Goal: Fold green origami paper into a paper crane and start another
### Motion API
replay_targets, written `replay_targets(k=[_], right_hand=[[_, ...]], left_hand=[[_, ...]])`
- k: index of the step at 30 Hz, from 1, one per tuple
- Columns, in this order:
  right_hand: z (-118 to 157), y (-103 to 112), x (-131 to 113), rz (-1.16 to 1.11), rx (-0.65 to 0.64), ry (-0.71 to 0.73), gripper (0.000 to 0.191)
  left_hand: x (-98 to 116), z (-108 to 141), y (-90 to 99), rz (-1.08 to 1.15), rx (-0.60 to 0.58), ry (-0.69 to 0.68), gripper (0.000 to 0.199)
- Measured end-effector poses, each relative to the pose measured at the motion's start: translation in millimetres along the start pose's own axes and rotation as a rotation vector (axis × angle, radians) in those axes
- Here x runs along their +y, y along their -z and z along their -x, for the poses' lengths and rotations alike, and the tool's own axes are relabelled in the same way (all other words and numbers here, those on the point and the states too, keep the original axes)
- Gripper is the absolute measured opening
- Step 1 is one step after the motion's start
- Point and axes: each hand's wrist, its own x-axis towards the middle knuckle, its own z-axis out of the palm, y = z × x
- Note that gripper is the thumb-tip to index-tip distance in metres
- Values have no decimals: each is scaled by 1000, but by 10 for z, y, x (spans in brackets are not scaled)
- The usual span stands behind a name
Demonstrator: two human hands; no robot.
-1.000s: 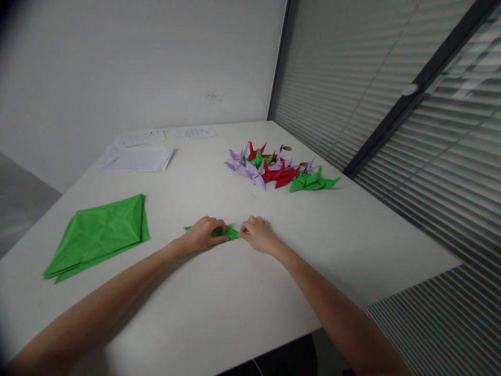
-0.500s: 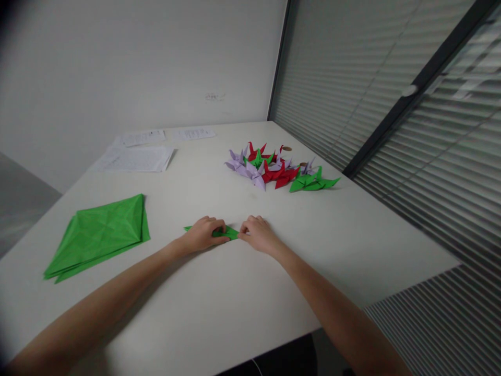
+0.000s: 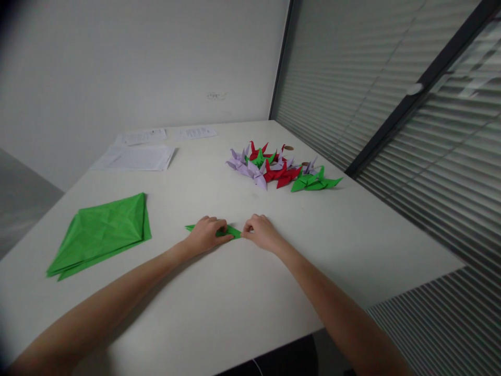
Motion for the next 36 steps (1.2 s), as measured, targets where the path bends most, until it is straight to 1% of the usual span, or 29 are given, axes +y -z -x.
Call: replay_targets(k=[5,8,10,12,14,17,21,24,27,29,31,33,35,36], right_hand=[[-7,32,70,-51,15,-38,8],[-21,107,149,-235,2,-37,14],[-26,168,197,-338,57,-42,21],[-26,202,215,-351,129,-41,23],[-18,181,190,-320,156,-31,23],[-3,59,90,-233,142,3,22],[14,-95,-16,29,147,4,25],[26,-96,-13,113,140,-16,29],[40,-43,16,138,130,-50,32],[50,-12,23,122,113,-54,29],[62,6,13,58,69,14,24],[75,11,-9,-16,19,149,21],[91,9,-38,-19,-10,294,21],[99,8,-53,18,-12,349,20]], left_hand=[[-2,1,-11,5,-3,1,29],[-10,-1,-19,14,-7,-4,29],[-17,-2,-24,9,-6,-6,31],[-19,-3,-24,0,-6,-6,32],[-15,-4,-19,-5,-7,-3,31],[-3,-2,-9,-5,-5,-4,29],[1,4,-15,-1,8,-13,33],[-8,8,-26,-7,16,-9,34],[-15,10,-25,-13,7,-13,31],[-13,8,-16,-15,-2,-17,31],[-7,8,-9,-15,-6,-20,31],[-2,11,-10,-10,1,-23,30],[-2,21,-23,-3,20,-19,30],[-4,27,-31,5,30,-19,30]])
